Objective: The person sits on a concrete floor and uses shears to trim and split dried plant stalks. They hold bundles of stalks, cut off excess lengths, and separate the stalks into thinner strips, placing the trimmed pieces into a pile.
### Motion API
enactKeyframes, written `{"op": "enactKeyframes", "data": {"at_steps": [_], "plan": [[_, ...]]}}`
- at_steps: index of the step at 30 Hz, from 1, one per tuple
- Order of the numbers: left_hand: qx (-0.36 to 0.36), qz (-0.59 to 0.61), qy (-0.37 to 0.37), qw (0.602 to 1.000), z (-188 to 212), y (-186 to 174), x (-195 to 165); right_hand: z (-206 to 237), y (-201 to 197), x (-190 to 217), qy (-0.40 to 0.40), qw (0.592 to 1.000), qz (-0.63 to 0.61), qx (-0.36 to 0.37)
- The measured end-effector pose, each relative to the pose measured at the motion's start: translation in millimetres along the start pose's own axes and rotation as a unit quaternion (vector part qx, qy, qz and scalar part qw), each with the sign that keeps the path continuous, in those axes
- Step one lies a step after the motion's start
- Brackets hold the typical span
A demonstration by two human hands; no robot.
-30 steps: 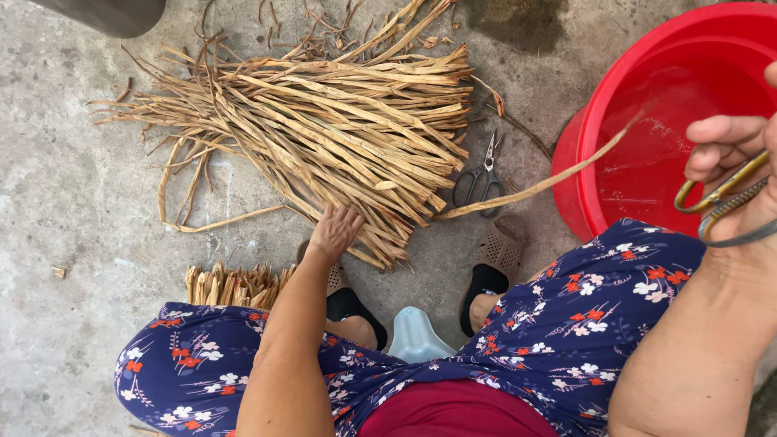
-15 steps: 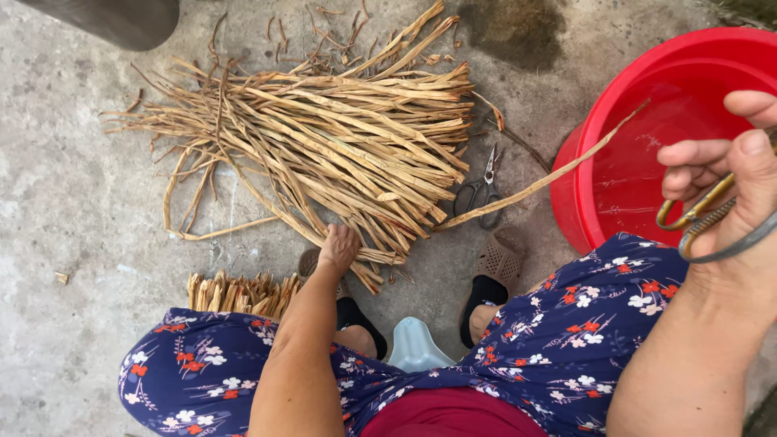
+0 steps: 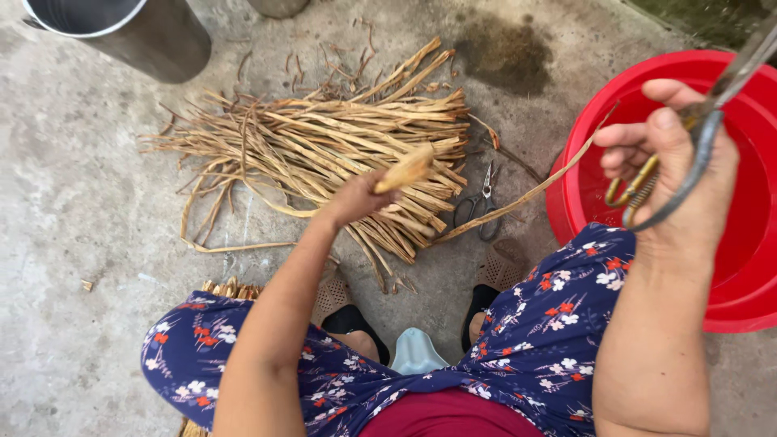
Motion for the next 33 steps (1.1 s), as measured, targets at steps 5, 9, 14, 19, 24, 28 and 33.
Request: {"op": "enactKeyframes", "data": {"at_steps": [5,9,14,19,24,28,33], "plan": [[-0.065,0.176,0.069,0.98,35.5,-57.5,-40.0,2.2,34.6,2.2,0.007,0.999,-0.021,0.03],[-0.149,0.197,0.158,0.956,76.4,-94.5,-65.7,9.6,53.7,1.0,0.012,0.998,-0.014,0.064],[-0.34,0.26,0.294,0.855,149.8,-144.7,-94.3,17.6,71.1,-4.9,0.021,0.996,-0.009,0.091],[-0.544,-0.029,0.357,0.758,216.7,-163.0,-134.6,17.9,91.3,-13.6,0.035,0.994,0.004,0.106],[-0.551,-0.22,0.382,0.708,225.6,-160.0,-157.4,17.2,92.4,-14.5,0.046,0.994,-0.011,0.099],[-0.466,-0.278,0.443,0.713,187.2,-101.1,-150.7,14.6,83.7,-12.7,0.039,0.996,0.002,0.078],[-0.276,-0.408,0.307,0.814,84.1,15.4,-90.2,12.6,69.0,-8.2,0.026,0.998,-0.011,0.062]]}}
Point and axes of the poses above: each hand's wrist, its own z-axis away from the middle knuckle, its own y-axis out of the palm, x = y × z, the point moved 7 cm from there along -z, towards the middle knuckle, and after that the axes turned 5 degrees about z, right-handed, at the moved point
